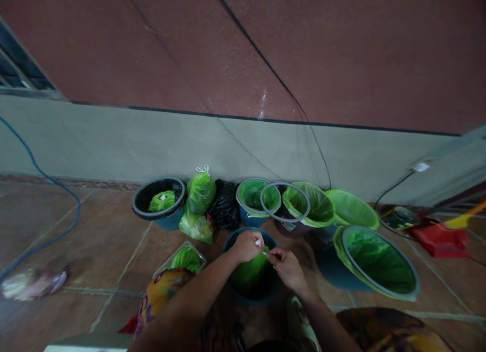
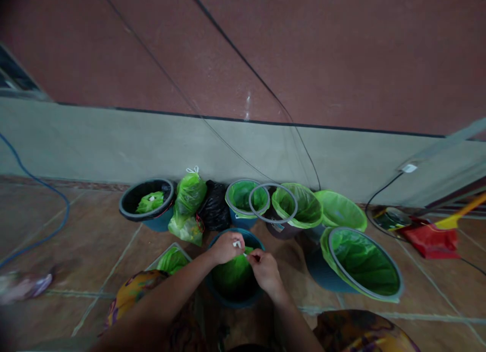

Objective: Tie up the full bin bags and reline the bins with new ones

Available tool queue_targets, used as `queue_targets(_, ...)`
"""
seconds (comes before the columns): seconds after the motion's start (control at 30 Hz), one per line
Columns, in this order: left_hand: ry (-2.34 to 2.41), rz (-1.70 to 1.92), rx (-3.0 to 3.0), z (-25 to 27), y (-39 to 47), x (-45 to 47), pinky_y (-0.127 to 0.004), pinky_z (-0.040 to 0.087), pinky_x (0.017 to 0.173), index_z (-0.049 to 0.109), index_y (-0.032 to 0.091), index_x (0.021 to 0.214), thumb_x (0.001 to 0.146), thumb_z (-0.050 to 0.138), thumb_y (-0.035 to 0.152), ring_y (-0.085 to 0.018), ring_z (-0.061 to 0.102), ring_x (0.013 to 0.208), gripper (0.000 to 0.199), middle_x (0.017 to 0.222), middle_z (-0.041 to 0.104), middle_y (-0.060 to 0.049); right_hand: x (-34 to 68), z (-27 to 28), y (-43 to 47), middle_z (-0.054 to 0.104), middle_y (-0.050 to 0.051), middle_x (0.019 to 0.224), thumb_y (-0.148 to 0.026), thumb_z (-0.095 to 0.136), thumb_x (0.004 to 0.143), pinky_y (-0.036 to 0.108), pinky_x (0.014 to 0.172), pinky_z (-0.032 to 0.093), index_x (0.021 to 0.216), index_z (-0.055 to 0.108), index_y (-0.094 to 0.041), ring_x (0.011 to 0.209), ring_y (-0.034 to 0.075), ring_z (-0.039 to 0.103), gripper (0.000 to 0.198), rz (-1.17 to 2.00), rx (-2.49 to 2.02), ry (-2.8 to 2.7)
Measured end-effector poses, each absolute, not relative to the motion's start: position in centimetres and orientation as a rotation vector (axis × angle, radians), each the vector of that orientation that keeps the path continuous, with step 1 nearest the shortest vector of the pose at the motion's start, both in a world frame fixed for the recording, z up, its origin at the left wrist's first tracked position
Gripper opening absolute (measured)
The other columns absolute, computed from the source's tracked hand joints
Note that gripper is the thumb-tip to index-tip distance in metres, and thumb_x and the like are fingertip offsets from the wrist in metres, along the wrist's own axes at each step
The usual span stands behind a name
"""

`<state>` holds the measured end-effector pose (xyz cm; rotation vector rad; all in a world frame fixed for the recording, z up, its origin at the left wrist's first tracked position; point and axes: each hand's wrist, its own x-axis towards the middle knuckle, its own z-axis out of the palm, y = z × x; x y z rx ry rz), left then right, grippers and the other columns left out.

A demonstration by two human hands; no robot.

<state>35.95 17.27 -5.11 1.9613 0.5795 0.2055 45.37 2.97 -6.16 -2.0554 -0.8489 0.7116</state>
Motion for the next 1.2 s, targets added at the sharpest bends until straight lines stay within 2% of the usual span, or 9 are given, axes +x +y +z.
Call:
queue_targets(0.13,0.395,0.259,2.203,-5.2,16.9,35.9,-0.024,0.043,0.067,0.068,0.017,0.075,0.07,0.055,0.011,-0.014,0.06,0.07,0.015,0.074,0.068,-0.001,45.7,-6.6,3.9,0.072,0.005,0.085,-0.029,0.053,0.076,0.031,0.072,0.044,0.086,0.07,-0.024,0.078,0.021,0.065,0.021,0.59,-2.077,-0.848)
queue_targets(0.2,0.358,0.305,2.209,-5.5,16.6,36.0,-0.023,0.043,0.066,0.067,0.016,0.077,0.072,0.053,0.01,-0.013,0.059,0.069,0.016,0.074,0.068,-0.001,45.8,-6.8,4.6,0.072,0.005,0.089,-0.028,0.049,0.077,0.032,0.078,0.045,0.091,0.069,-0.024,0.083,0.021,0.065,0.025,0.637,-1.968,-0.877)
queue_targets(0.3,0.35,0.374,2.209,-6.1,16.4,36.2,-0.023,0.043,0.067,0.064,0.017,0.076,0.074,0.051,0.009,-0.013,0.058,0.07,0.015,0.073,0.065,-0.001,45.8,-7.4,5.3,0.071,0.004,0.08,-0.03,0.047,0.076,0.031,0.074,0.046,0.081,0.068,-0.021,0.076,0.019,0.063,0.023,0.738,-1.818,-0.833)
queue_targets(0.4,0.404,0.429,2.176,-6.5,16.1,36.2,-0.024,0.044,0.07,0.062,0.017,0.077,0.075,0.049,0.008,-0.014,0.059,0.074,0.016,0.076,0.065,-0.002,45.6,-8.0,5.6,0.068,0.003,0.07,-0.038,0.051,0.073,0.029,0.063,0.045,0.073,0.066,-0.02,0.064,0.017,0.059,0.023,0.788,-1.754,-0.714)
queue_targets(0.57,0.492,0.401,2.193,-6.7,15.9,36.0,-0.023,0.043,0.068,0.061,0.017,0.076,0.079,0.05,0.015,-0.013,0.059,0.07,0.013,0.073,0.065,-0.002,45.4,-7.7,5.1,0.057,-0.002,0.055,-0.048,0.061,0.066,0.023,0.045,0.031,0.077,0.067,-0.018,0.045,0.009,0.044,0.033,1.01,-1.671,-0.525)
queue_targets(0.9,0.439,0.272,2.218,-6.1,16.5,35.8,-0.021,0.041,0.062,0.064,0.016,0.07,0.079,0.05,0.016,-0.012,0.057,0.063,0.016,0.067,0.065,-0.001,45.8,-7.2,4.1,0.056,-0.003,0.057,-0.045,0.075,0.057,0.021,0.048,0.034,0.074,0.065,-0.016,0.05,0.008,0.047,0.035,1.133,-1.596,-0.381)
queue_targets(1.07,0.422,0.109,2.395,-5.5,16.8,35.7,-0.024,0.043,0.065,0.068,0.015,0.074,0.083,0.048,0.019,-0.015,0.061,0.068,0.022,0.074,0.069,-0.005,46.1,-8.0,3.9,0.054,-0.002,0.052,-0.035,0.058,0.072,0.024,0.05,0.035,0.068,0.063,-0.019,0.049,0.011,0.048,0.018,0.932,-1.847,-0.545)
queue_targets(1.2,0.461,-0.067,2.604,-5.4,17.0,35.5,-0.03,0.047,0.076,0.069,0.016,0.08,0.082,0.048,0.019,-0.021,0.065,0.081,0.022,0.08,0.07,-0.008,46.5,-8.1,3.3,0.065,0.005,0.067,-0.02,0.051,0.08,0.025,0.06,0.037,0.074,0.066,-0.019,0.062,0.015,0.057,0.017,0.52,-2.291,-0.844)
